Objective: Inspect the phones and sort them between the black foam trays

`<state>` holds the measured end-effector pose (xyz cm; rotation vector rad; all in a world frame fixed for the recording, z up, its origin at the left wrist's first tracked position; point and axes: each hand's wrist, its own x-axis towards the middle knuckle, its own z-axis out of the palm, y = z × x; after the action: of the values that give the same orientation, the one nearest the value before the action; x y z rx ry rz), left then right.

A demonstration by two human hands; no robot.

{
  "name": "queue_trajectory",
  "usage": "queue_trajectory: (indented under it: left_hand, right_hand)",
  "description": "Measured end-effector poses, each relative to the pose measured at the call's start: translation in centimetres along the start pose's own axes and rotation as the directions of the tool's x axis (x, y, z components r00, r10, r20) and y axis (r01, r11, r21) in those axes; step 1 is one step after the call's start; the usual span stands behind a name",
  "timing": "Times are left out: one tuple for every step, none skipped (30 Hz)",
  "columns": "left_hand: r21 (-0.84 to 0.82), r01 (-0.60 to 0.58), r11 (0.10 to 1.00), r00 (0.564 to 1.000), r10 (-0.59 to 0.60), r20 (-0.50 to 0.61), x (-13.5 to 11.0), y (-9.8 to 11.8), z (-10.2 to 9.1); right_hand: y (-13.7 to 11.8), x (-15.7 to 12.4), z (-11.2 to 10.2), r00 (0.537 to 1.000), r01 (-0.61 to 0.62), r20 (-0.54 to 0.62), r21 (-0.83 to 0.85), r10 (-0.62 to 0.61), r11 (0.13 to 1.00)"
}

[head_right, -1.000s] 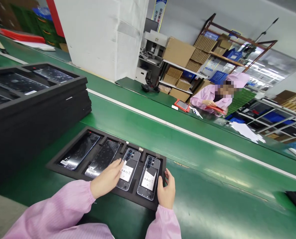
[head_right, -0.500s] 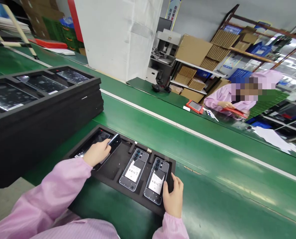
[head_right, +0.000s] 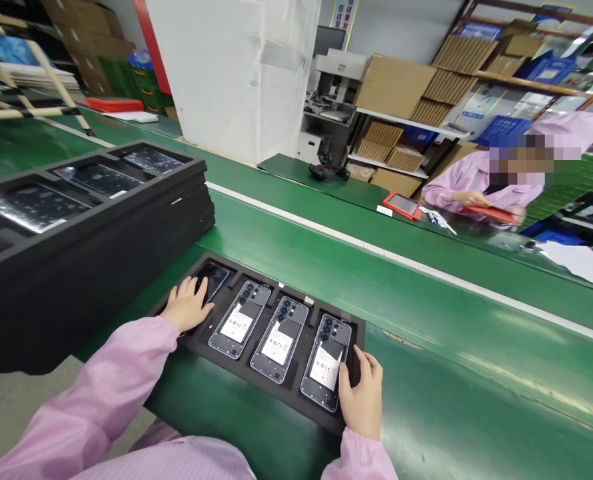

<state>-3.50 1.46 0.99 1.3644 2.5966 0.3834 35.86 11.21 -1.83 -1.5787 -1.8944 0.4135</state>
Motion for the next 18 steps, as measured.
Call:
queue_trajectory:
  left_hand:
    - [0.01,0.002,1.0,1.0,-0.003,0.02,0.2,-0.3,0.1]
    - [0.004,-0.006,1.0,1.0,0.006,0.026,0.4,-0.4,0.2]
    - [0.002,-0.014,1.0,1.0,0.013,0.026,0.5,-0.4,0.3]
    - [-0.001,-0.016,1.0,1.0,0.016,0.022,0.6,-0.5,0.3]
    - [-0.009,-0.012,1.0,1.0,0.012,0.017,0.7,-0.6,0.1]
    - [-0.02,-0.004,1.0,1.0,0.004,0.013,0.9,-0.9,-0.2]
    - [-0.036,0.005,0.999,1.0,-0.005,0.012,1.0,-1.3,-0.7]
    - [-0.056,0.011,0.998,1.0,-0.01,0.017,1.2,-1.9,-1.2]
    - [-0.081,0.008,0.997,1.0,-0.006,0.025,1.4,-2.5,-1.8]
    - [-0.107,-0.002,0.994,1.0,0.005,0.03,1.5,-3.1,-2.4]
    - [-0.133,-0.016,0.991,0.999,0.02,0.028,1.6,-3.7,-2.8]
    - [-0.153,-0.032,0.988,0.999,0.034,0.012,1.6,-4.0,-3.1]
    - [-0.165,-0.042,0.985,0.999,0.041,-0.014,1.5,-4.2,-3.1]
    - [-0.168,-0.045,0.985,0.998,0.038,-0.047,1.4,-4.2,-3.0]
    - [-0.165,-0.039,0.985,0.996,0.026,-0.082,1.2,-4.2,-2.8]
    - [-0.159,-0.028,0.987,0.994,0.01,-0.111,1.0,-4.1,-2.5]
    - [-0.154,-0.011,0.988,0.992,-0.009,-0.13,0.8,-4.0,-2.2]
    - [-0.151,0.014,0.988,0.99,-0.035,-0.136,0.7,-3.9,-1.9]
  right_hand:
    - [0.0,0.0,0.0,1.0,0.0,0.004,-0.004,0.0,1.0]
    - [-0.1,0.1,0.0,1.0,0.001,0.007,-0.007,0.0,1.0]
    - [-0.1,0.1,-0.1,1.0,0.001,0.008,-0.008,-0.001,1.0]
    - [-0.1,0.2,-0.1,1.0,-0.001,0.008,-0.009,0.001,1.0]
    - [-0.1,0.2,-0.1,1.0,-0.004,0.007,-0.01,0.005,1.0]
    - [-0.1,0.2,-0.1,1.0,-0.01,0.006,-0.01,0.01,1.0]
    - [-0.1,0.2,-0.1,1.0,-0.016,0.007,-0.01,0.016,1.0]
    - [-0.1,0.2,-0.1,1.0,-0.02,0.008,-0.008,0.02,1.0]
    - [-0.1,0.3,0.0,1.0,-0.024,0.009,-0.007,0.024,1.0]
    - [-0.1,0.3,0.0,1.0,-0.026,0.01,-0.007,0.026,1.0]
    - [-0.1,0.3,0.0,1.0,-0.028,0.011,-0.009,0.028,1.0]
    - [-0.2,0.3,0.0,0.999,-0.03,0.011,-0.011,0.03,0.999]
    - [-0.3,0.4,0.0,0.999,-0.035,0.012,-0.013,0.035,0.999]
    - [-0.4,0.4,-0.1,0.999,-0.048,0.013,-0.012,0.048,0.999]
    - [-0.5,0.4,-0.2,0.997,-0.071,0.017,-0.009,0.071,0.997]
    - [-0.7,0.4,-0.3,0.994,-0.105,0.021,-0.009,0.105,0.994]
    - [-0.8,0.4,-0.5,0.988,-0.151,0.025,-0.013,0.152,0.988]
    - [-1.0,0.4,-0.6,0.977,-0.209,0.034,-0.025,0.21,0.978]
